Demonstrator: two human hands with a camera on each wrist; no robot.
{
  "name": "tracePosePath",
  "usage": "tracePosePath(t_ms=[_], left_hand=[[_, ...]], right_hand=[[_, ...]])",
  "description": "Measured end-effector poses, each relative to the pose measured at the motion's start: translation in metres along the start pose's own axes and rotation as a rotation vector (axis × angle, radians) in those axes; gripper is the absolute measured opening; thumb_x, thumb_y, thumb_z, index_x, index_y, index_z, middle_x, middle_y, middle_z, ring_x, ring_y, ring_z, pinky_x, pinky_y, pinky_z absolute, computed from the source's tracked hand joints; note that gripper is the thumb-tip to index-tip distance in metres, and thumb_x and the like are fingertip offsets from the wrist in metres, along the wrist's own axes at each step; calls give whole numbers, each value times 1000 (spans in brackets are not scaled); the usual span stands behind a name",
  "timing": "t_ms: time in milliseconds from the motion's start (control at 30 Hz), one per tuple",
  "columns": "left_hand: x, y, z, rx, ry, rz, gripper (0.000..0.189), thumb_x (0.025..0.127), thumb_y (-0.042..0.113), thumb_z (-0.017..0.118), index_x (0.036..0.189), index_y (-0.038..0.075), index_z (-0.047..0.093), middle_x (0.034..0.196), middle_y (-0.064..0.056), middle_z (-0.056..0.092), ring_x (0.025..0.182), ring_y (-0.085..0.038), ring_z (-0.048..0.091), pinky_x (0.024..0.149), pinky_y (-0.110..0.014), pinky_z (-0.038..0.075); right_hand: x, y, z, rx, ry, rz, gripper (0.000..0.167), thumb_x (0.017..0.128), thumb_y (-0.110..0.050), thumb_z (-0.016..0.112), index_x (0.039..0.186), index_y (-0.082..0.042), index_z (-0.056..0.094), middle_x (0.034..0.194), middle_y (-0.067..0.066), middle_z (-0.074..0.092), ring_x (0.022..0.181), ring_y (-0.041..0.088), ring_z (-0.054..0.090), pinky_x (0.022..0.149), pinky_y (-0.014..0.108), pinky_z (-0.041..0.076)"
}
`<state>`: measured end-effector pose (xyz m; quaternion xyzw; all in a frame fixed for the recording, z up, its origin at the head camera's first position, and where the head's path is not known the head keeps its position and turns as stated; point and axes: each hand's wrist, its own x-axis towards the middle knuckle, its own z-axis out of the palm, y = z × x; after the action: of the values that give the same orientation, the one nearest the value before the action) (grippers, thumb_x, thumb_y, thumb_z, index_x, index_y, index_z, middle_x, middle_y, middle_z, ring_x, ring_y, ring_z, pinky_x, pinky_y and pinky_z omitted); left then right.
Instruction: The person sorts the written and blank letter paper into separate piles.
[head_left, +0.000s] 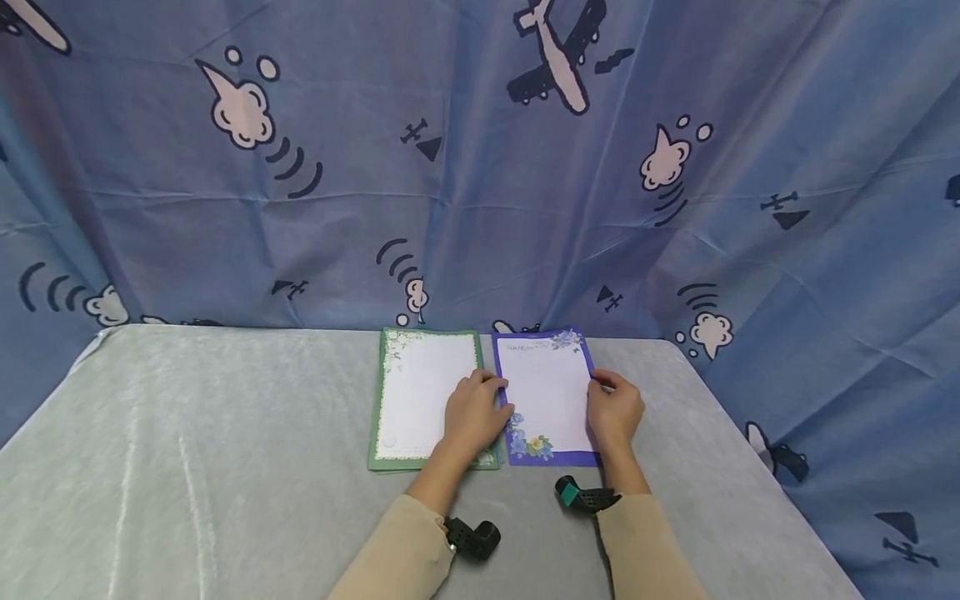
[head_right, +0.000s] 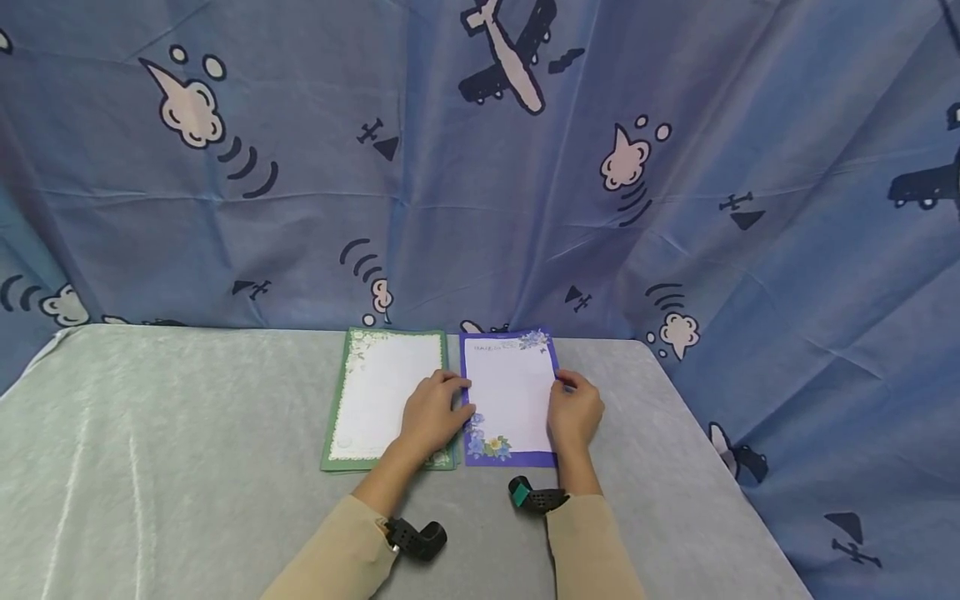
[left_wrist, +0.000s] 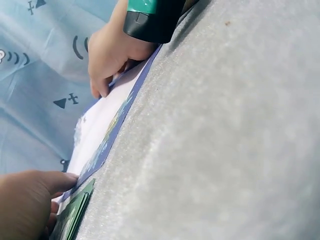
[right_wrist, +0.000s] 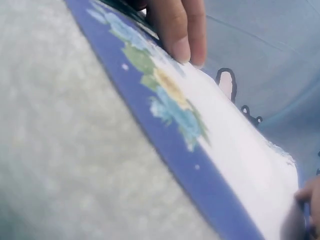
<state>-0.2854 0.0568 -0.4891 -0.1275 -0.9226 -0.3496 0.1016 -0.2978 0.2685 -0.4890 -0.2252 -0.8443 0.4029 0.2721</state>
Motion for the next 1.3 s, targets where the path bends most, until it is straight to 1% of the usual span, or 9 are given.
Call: tracePosePath(t_ms=[133,300,500,733,967,1033,1133,1233,1300], left_hand=[[0,-1,2,7,-9,-4,37,87,28,76,121,12,75,126,-8,67,108,-28,62,93,-41,51],[1,-1,2,21,-29,-11,41,88,29,76,124,11,73,128,-8,66,109,-28,61,93,-40,51],[0,-1,1,47,-41,-9,45,89,31,76,129,10,71,132,-8,64,109,-28,59,94,-38,50],[-3,-3,-2,77,-48,0,46,91,33,74,131,11,69,134,-8,63,111,-27,59,95,-38,49],[-3,-9,-2,96,-18,1,45,91,35,73,130,12,70,133,-8,63,110,-27,59,95,-38,50],[-1,-9,-3,81,-30,-1,45,91,34,74,130,12,70,132,-9,63,110,-27,59,94,-39,50],[6,-5,-8,24,-74,-7,46,89,31,75,130,8,69,132,-14,64,113,-32,62,96,-42,51],[12,0,-17,-91,-145,-19,45,91,26,73,131,4,67,134,-19,63,121,-35,62,103,-46,50],[14,2,-26,-164,-170,-13,42,94,24,70,131,3,67,133,-20,63,116,-34,64,100,-46,52]], right_hand=[[-1,1,2,-68,-12,-7,26,94,-9,61,115,-3,75,112,20,75,96,34,67,83,43,49],[-1,2,3,-133,-23,-34,27,95,-11,61,117,-4,75,110,21,74,95,35,67,83,46,46],[-1,2,3,-100,-64,-17,29,97,-12,60,121,-2,73,119,23,72,106,38,67,92,51,50],[-4,1,6,-83,-76,-11,30,96,-12,60,121,-2,73,123,23,70,114,41,66,96,53,50],[-6,-3,12,-92,-89,-24,31,96,-11,59,122,-1,72,125,24,69,118,41,65,99,53,50],[-6,-3,12,-95,-82,-27,31,96,-11,59,122,-1,73,125,24,69,118,41,65,99,53,50],[-3,-2,10,-92,-74,-33,31,96,-12,59,122,-1,72,125,24,69,118,41,65,99,53,50],[-1,2,5,-87,-69,-31,31,96,-13,59,122,-1,72,125,24,69,117,42,65,99,54,50],[0,5,0,-88,-60,-27,31,96,-12,59,122,-1,72,125,25,69,116,42,65,98,54,50]])
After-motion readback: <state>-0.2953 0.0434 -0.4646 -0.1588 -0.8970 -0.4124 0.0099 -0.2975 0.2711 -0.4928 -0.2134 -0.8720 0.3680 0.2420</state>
